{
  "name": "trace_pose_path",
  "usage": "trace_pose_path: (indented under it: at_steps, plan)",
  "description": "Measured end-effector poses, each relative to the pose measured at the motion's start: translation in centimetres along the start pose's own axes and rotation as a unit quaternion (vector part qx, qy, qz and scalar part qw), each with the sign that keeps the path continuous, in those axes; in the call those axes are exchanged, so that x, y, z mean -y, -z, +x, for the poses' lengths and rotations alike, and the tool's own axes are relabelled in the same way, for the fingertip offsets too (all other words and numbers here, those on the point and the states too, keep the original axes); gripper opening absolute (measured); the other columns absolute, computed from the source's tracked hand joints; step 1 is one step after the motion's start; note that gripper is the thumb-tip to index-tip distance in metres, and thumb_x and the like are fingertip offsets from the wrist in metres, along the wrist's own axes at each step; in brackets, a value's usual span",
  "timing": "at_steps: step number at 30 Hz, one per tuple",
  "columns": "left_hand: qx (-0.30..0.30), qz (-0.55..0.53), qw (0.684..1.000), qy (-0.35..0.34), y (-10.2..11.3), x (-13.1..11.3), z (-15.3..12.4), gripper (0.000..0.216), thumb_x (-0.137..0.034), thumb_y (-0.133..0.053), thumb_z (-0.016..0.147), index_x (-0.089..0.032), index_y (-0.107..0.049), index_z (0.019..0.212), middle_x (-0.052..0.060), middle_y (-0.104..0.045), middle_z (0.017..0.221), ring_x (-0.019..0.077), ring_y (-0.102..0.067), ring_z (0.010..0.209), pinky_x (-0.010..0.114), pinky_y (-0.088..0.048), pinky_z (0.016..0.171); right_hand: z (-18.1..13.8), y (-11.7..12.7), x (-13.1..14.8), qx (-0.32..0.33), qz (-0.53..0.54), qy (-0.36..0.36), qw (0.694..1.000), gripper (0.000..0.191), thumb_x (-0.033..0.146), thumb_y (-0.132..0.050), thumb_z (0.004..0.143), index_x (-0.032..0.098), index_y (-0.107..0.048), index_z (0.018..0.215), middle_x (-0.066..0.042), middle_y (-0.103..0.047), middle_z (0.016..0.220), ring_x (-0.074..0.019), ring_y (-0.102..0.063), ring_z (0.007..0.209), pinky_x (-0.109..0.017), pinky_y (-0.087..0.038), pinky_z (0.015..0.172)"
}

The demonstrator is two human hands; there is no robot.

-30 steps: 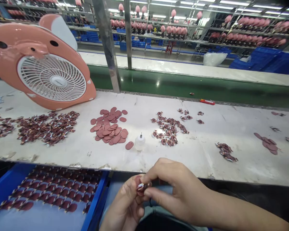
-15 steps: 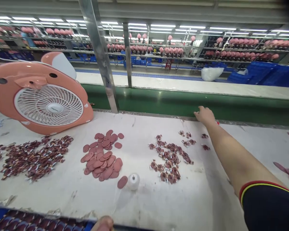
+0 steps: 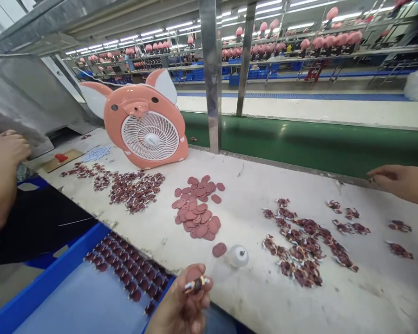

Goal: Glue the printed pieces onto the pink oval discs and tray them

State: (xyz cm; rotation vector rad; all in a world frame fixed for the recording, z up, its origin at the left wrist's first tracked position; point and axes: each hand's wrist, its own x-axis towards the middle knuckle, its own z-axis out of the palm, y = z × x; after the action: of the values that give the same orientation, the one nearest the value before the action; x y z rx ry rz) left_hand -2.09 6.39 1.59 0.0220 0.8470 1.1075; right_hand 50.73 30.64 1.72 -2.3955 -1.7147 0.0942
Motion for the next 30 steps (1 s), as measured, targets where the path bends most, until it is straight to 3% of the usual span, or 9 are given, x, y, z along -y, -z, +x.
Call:
trace_pose_path:
  at_steps: [5, 8, 11, 13, 14, 16, 19, 22, 30]
  plan:
    - [0.043, -0.021, 0.999, 0.026, 0.0, -0.1, -1.2, 0.028, -0.034, -0.082, 0.068, -0.018, -0.075, 0.090, 0.003, -0.076, 0.080, 0.0081, -0.069, 0.065, 0.012, -0.046, 0.047, -4.6, 1.0, 2.7, 0.041, 0.026, 0.099, 0.994, 0.026, 0.039, -0.081, 0.065, 0.016, -0.080, 0.077, -0.005, -0.072, 0.059, -0.0139, -0.058, 0.033, -0.020, -0.031, 0.035]
    - [0.060, -0.015, 0.998, 0.031, 0.6, 0.2, -1.5, 0.028, -0.035, -0.081, 0.070, -0.018, -0.075, 0.092, 0.003, -0.077, 0.081, 0.0078, -0.070, 0.066, 0.012, -0.048, 0.048, -9.2, 2.2, 6.2, 0.024, 0.052, 0.142, 0.988, 0.037, 0.052, -0.073, 0.073, 0.019, -0.080, 0.089, -0.002, -0.074, 0.067, -0.0129, -0.061, 0.036, -0.018, -0.035, 0.035]
    - [0.088, -0.019, 0.996, 0.029, 1.4, 0.7, -1.8, 0.028, -0.037, -0.080, 0.072, -0.019, -0.075, 0.092, 0.003, -0.077, 0.082, 0.0080, -0.070, 0.067, 0.011, -0.048, 0.047, -17.0, 3.6, 11.9, -0.029, 0.096, 0.230, 0.968, 0.025, 0.048, -0.065, 0.086, 0.028, -0.075, 0.097, 0.002, -0.076, 0.091, -0.0132, -0.073, 0.070, -0.018, -0.050, 0.055]
    - [0.107, -0.026, 0.993, 0.031, 1.8, 1.0, -1.9, 0.028, -0.038, -0.081, 0.071, -0.019, -0.076, 0.092, 0.003, -0.077, 0.083, 0.0083, -0.070, 0.067, 0.011, -0.048, 0.046, -22.8, 4.4, 16.2, -0.072, 0.162, 0.405, 0.897, 0.014, 0.033, -0.061, 0.093, 0.026, -0.072, 0.100, -0.001, -0.073, 0.094, -0.0139, -0.071, 0.083, -0.020, -0.054, 0.067]
    - [0.116, -0.028, 0.992, 0.034, 2.0, 1.1, -1.9, 0.029, -0.039, -0.081, 0.071, -0.019, -0.076, 0.091, 0.004, -0.077, 0.082, 0.0085, -0.070, 0.067, 0.010, -0.048, 0.046, -25.4, 4.7, 18.3, -0.057, 0.187, 0.476, 0.857, 0.012, 0.027, -0.061, 0.094, 0.026, -0.070, 0.102, -0.001, -0.072, 0.094, -0.0124, -0.069, 0.082, -0.019, -0.053, 0.067]
    - [0.133, -0.028, 0.990, 0.043, 2.2, 1.4, -2.1, 0.029, -0.040, -0.080, 0.072, -0.018, -0.076, 0.091, 0.004, -0.077, 0.080, 0.0084, -0.070, 0.065, 0.010, -0.048, 0.045, -29.3, 5.2, 22.1, 0.010, 0.243, 0.539, 0.807, 0.016, 0.021, -0.062, 0.093, 0.024, -0.066, 0.109, -0.002, -0.069, 0.098, -0.0120, -0.066, 0.086, -0.019, -0.053, 0.073]
    - [0.162, -0.024, 0.985, 0.052, 2.4, 1.8, -2.3, 0.026, -0.040, -0.078, 0.074, -0.018, -0.076, 0.088, 0.004, -0.077, 0.079, 0.0086, -0.071, 0.065, 0.010, -0.049, 0.046, -31.9, 5.5, 25.8, 0.114, 0.322, 0.540, 0.770, 0.025, 0.013, -0.062, 0.092, 0.022, -0.062, 0.116, 0.000, -0.068, 0.099, -0.0094, -0.062, 0.091, -0.016, -0.051, 0.079]
    - [0.185, -0.026, 0.981, 0.049, 2.8, 2.2, -2.7, 0.021, -0.038, -0.075, 0.078, -0.018, -0.076, 0.084, 0.002, -0.075, 0.075, 0.0090, -0.070, 0.065, 0.010, -0.049, 0.047, -32.4, 5.1, 27.1, 0.176, 0.373, 0.529, 0.742, 0.027, 0.009, -0.063, 0.091, 0.018, -0.063, 0.117, 0.001, -0.069, 0.098, -0.0067, -0.061, 0.090, -0.013, -0.047, 0.083]
    - [0.190, -0.001, 0.981, 0.047, 2.9, 2.4, -3.4, 0.022, -0.037, -0.078, 0.075, -0.017, -0.075, 0.084, 0.001, -0.073, 0.070, 0.0074, -0.068, 0.061, 0.009, -0.047, 0.046, -34.2, 3.7, 26.9, 0.214, 0.400, 0.506, 0.733, 0.026, 0.008, -0.063, 0.091, 0.018, -0.064, 0.116, 0.001, -0.070, 0.094, -0.0086, -0.062, 0.086, -0.017, -0.047, 0.078]
